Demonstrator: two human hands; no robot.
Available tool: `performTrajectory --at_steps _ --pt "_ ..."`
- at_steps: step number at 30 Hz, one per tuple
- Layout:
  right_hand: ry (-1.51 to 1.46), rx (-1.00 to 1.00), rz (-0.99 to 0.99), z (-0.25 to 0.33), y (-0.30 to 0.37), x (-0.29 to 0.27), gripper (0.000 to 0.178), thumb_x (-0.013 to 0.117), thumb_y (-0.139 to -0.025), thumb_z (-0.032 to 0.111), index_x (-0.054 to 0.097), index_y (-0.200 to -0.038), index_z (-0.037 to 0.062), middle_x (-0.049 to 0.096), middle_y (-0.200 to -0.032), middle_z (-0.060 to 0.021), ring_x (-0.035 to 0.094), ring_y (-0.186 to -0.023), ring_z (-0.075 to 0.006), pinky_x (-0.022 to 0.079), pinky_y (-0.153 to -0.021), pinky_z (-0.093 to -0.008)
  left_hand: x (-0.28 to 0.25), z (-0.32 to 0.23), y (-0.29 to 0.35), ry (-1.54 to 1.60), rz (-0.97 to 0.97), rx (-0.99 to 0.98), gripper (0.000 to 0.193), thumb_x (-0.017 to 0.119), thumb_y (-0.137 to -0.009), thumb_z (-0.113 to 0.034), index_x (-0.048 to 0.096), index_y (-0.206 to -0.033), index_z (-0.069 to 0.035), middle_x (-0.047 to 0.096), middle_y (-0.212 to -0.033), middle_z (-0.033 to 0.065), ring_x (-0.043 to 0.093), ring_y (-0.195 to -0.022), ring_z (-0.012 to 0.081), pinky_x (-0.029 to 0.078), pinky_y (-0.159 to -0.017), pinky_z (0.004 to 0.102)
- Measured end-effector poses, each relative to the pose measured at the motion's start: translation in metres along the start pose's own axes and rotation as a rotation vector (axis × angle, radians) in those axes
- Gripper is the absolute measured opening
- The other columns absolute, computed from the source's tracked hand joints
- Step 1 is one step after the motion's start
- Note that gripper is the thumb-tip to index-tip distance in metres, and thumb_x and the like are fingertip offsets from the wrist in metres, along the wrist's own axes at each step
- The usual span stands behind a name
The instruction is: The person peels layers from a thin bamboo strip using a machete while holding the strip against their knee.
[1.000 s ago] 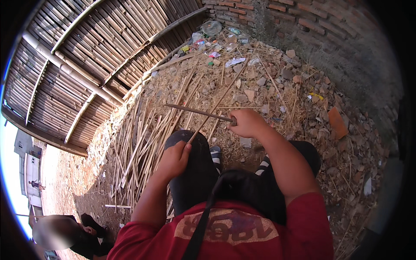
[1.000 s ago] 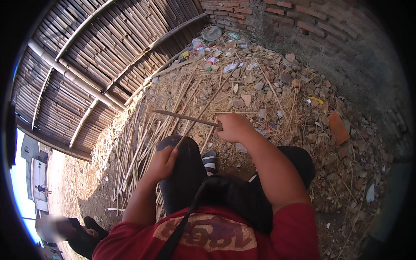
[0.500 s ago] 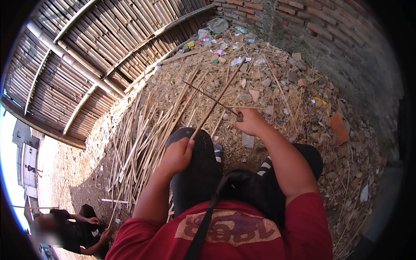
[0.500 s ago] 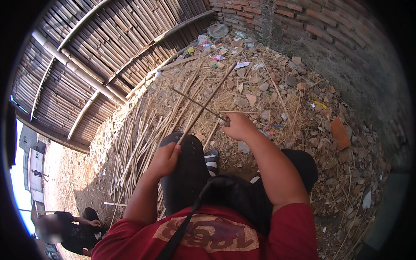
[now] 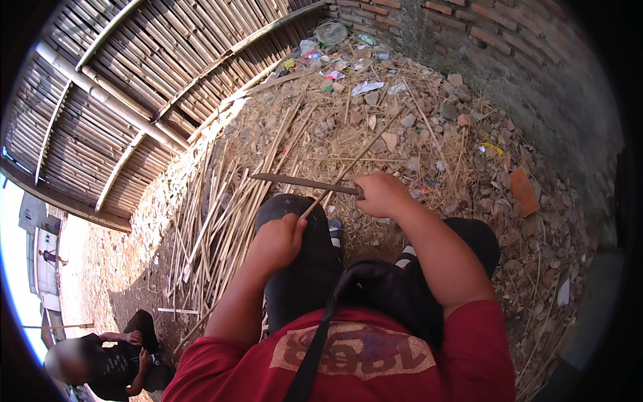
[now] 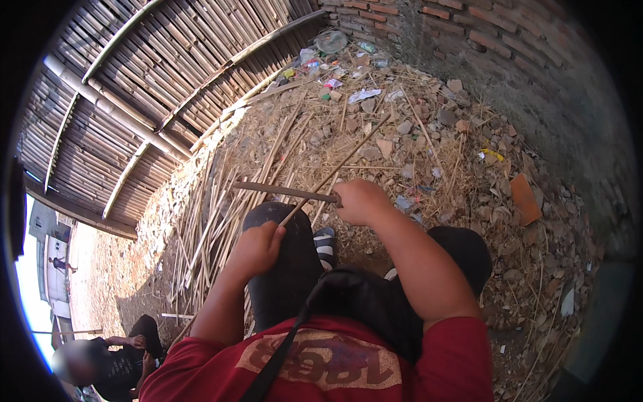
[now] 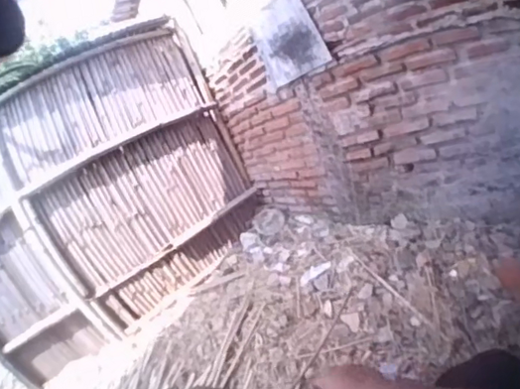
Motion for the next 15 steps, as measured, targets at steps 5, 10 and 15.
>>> performTrajectory --at_steps 5,10,15 --pt "-0.328 0.178 -0.176 -0.055 -0.015 0.009 0.039 0.069 -0.079 0.022 0.07 -0.113 0.0037 0.072 -0.094 -0.0191 0.07 -0.09 -0.0373 0.056 -0.082 -0.0458 0.002 0.01 -0.004 0.109 -0.031 -0.01 0.036 0.047 -0.105 -0.032 0.058 -0.092 -0.001 0.065 -0.081 0.0293 0.062 -0.083 0.0516 0.046 -0.076 0.0615" --pt "-0.089 0.039 -0.093 -0.016 -0.01 0.009 0.044 0.069 -0.079 0.021 0.068 -0.119 0.0032 0.073 -0.094 -0.0178 0.071 -0.091 -0.0357 0.055 -0.082 -0.0453 0.0 0.007 -0.002 0.062 -0.017 -0.056 0.037 0.046 -0.105 -0.033 0.058 -0.092 0.0 0.065 -0.081 0.0297 0.062 -0.084 0.0518 0.046 -0.078 0.0617" --pt "-0.352 0.262 -0.1 -0.054 -0.017 0.004 0.038 0.071 -0.078 0.022 0.07 -0.113 0.0068 0.073 -0.093 -0.015 0.07 -0.092 -0.0347 0.055 -0.081 -0.046 -0.002 0.005 -0.002 0.046 0.034 -0.005 0.037 0.046 -0.105 -0.032 0.057 -0.092 -0.001 0.065 -0.081 0.0297 0.062 -0.083 0.0516 0.045 -0.077 0.0619"
Point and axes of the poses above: each hand's wrist, its own y-axis away from the middle knuckle, its own x-axis out of the palm, z = x × y, the point moved 2 cm from there along -y, towards the middle knuckle
